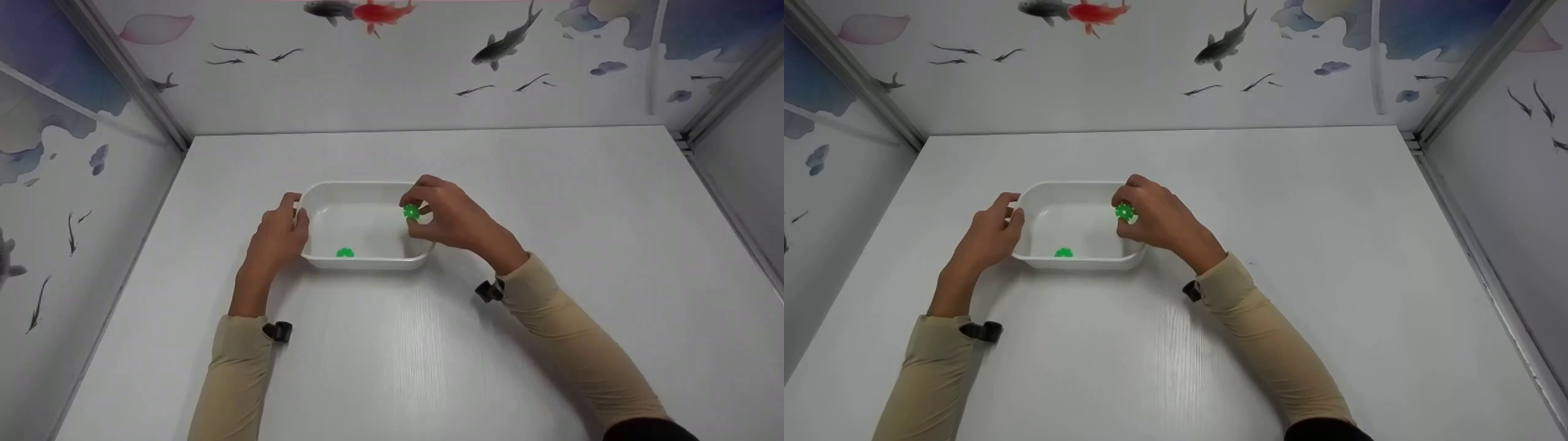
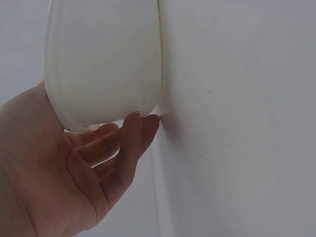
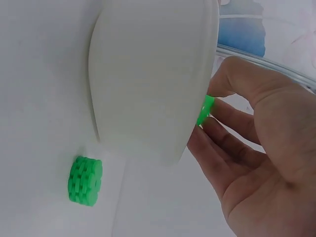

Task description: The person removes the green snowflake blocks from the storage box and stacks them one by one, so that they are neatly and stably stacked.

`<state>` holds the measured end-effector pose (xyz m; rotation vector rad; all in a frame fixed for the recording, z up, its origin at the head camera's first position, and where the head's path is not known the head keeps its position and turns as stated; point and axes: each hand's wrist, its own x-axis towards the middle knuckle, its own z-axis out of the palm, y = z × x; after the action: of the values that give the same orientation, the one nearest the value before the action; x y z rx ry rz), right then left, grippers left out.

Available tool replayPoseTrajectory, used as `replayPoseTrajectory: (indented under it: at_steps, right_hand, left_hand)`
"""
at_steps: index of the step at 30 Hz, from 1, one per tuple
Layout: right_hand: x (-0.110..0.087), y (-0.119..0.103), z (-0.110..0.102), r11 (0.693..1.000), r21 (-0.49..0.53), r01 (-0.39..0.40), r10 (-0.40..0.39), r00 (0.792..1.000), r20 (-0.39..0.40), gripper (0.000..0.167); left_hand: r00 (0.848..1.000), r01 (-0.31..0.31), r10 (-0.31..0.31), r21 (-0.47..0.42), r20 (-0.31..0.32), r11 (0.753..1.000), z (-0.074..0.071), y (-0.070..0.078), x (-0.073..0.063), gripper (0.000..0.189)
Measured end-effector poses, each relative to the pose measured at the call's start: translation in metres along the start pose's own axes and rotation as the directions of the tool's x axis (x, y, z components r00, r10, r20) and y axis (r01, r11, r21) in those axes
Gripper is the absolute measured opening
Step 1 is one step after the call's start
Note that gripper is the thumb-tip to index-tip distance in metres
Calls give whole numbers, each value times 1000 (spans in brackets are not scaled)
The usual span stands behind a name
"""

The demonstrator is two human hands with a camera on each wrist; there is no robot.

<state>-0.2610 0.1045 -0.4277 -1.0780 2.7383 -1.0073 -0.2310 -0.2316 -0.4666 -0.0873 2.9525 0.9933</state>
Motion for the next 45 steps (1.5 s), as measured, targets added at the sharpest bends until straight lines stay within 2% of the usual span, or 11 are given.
replayPoseTrajectory:
  at_steps: [7,12,21,26,32,39,45]
  right_hand:
    - [-16,8,-8,998,12,61,-60,995,-81,27]
    - [-26,17,-15,996,11,84,-82,991,-109,25]
    - [-38,34,-24,999,38,30,-26,993,-117,29]
    - [-39,40,-27,999,28,-15,17,995,-102,28]
    - [-38,47,-26,998,2,-68,68,997,-43,30]
    - [-38,52,-22,996,5,-95,95,995,8,33]
    - [-37,55,-18,991,-38,-128,130,990,58,34]
  left_hand:
    - [1000,6,-6,-7,3,1000,-2,0,-1,49]
    - [1000,8,-8,-7,7,1000,-3,1,-2,49]
    - [1000,9,-9,2,6,1000,-4,1,-2,50]
    - [1000,25,-25,14,15,1000,-4,1,-1,50]
    - [999,31,-31,14,19,999,-3,2,-1,50]
    - [999,34,-34,16,18,999,-2,3,0,51]
    - [999,31,-31,19,16,999,-2,3,0,51]
